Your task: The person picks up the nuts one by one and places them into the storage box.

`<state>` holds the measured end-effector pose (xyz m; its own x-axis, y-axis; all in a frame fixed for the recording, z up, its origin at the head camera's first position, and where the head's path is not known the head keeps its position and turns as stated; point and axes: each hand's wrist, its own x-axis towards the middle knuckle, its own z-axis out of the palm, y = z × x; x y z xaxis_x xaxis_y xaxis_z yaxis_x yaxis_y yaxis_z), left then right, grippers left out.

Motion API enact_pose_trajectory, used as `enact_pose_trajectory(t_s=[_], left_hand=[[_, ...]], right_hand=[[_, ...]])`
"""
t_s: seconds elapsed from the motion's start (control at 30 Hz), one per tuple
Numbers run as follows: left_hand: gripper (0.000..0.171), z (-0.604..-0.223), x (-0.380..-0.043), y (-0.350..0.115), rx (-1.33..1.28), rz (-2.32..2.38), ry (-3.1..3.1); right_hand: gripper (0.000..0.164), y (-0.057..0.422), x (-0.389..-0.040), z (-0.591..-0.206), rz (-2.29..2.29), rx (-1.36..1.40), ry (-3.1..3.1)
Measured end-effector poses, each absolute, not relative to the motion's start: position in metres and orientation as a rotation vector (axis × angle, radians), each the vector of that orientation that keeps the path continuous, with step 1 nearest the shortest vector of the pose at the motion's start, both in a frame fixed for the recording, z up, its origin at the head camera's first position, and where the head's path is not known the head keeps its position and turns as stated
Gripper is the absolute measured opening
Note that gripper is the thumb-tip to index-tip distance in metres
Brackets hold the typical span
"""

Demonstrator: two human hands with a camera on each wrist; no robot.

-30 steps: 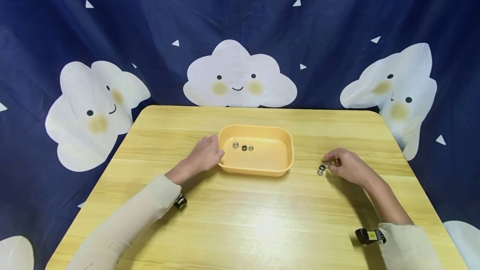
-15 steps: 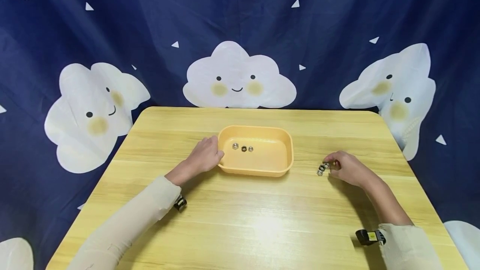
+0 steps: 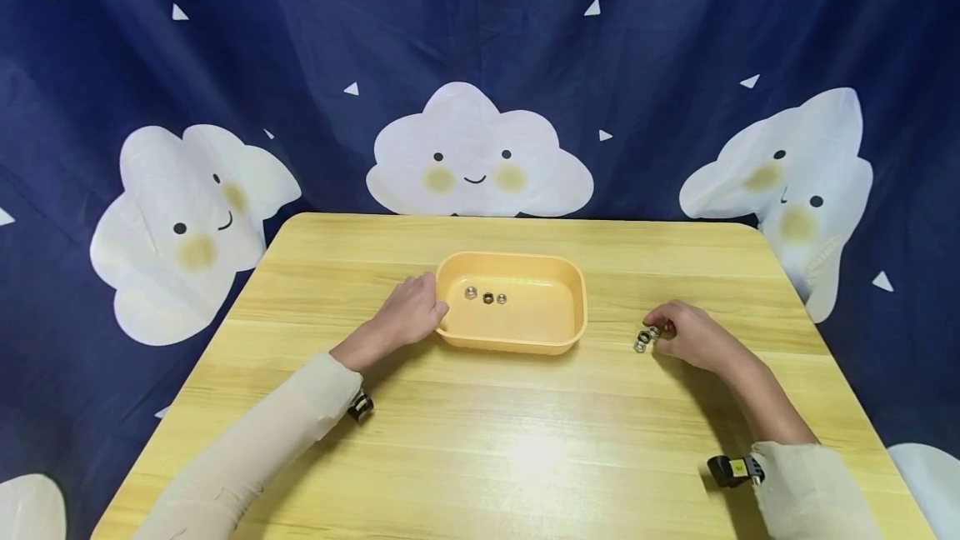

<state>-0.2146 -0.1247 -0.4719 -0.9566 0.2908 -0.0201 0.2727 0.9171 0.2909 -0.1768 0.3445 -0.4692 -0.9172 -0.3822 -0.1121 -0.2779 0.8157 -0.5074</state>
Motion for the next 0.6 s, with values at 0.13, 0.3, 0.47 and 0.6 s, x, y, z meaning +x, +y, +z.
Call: enact_pose_trajectory(t_s=[0.13, 0.3, 0.47, 0.6], left_hand=[[0.024, -0.4716, -0.2149, -0.125, 0.442, 0.448, 3.015], [0.025, -0.4714, -0.215, -0.1253, 0.439, 0.457, 3.011], [0.026, -0.4704, -0.2142, -0.1253, 0.432, 0.455, 3.007], [0.026, -0.4701, -0.2134, -0.1248, 0.438, 0.458, 3.007]], right_hand=[[0.031, 0.3432, -0.1783, -0.4695, -0.739, -0.5, 2.788], [0.029, 0.344, -0.1802, -0.4701, -0.734, -0.486, 2.794], [0.028, 0.346, -0.1823, -0.4703, -0.724, -0.488, 2.798], [0.027, 0.3468, -0.1825, -0.4699, -0.71, -0.483, 2.787]])
